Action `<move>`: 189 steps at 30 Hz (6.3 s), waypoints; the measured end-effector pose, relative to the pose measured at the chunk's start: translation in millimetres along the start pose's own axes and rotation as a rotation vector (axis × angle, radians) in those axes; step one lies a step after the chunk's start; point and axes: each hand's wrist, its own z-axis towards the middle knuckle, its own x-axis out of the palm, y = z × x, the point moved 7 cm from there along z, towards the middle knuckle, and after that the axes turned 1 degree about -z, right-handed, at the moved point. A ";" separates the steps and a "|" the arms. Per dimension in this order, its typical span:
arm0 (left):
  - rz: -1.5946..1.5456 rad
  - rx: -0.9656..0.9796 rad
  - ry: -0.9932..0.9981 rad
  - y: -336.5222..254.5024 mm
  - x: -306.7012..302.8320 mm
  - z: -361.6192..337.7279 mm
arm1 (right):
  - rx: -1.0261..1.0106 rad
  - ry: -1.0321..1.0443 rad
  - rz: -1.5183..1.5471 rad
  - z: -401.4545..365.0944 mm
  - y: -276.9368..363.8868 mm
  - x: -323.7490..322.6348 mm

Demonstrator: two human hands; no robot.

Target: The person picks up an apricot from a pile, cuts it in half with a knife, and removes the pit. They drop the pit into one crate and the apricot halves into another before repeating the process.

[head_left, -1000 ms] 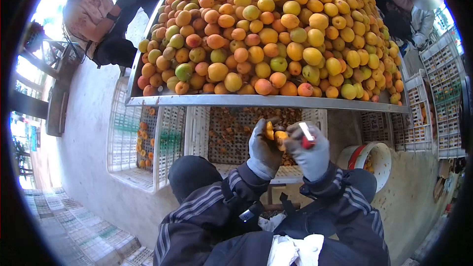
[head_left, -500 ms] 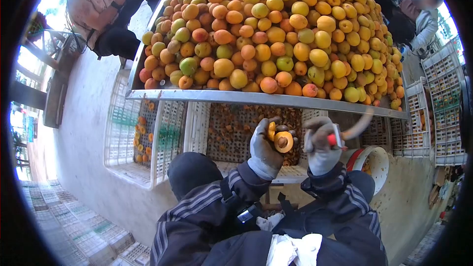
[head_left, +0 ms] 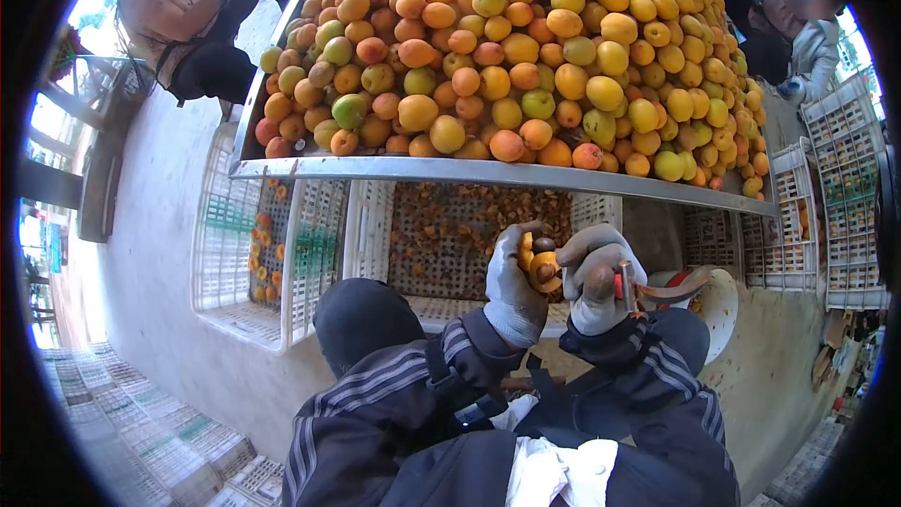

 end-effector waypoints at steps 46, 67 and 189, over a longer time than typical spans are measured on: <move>-0.016 -0.082 -0.027 7.6 -11.3 7.5 | 0.433 -0.323 0.474 -0.4 -51.0 -6.9; 0.149 0.214 0.194 -20.6 6.8 9.5 | 0.090 0.116 -0.562 -8.9 -44.1 -6.3; 0.402 0.314 0.333 -47.4 30.4 -2.2 | 0.510 0.428 -0.431 -45.5 -88.5 14.0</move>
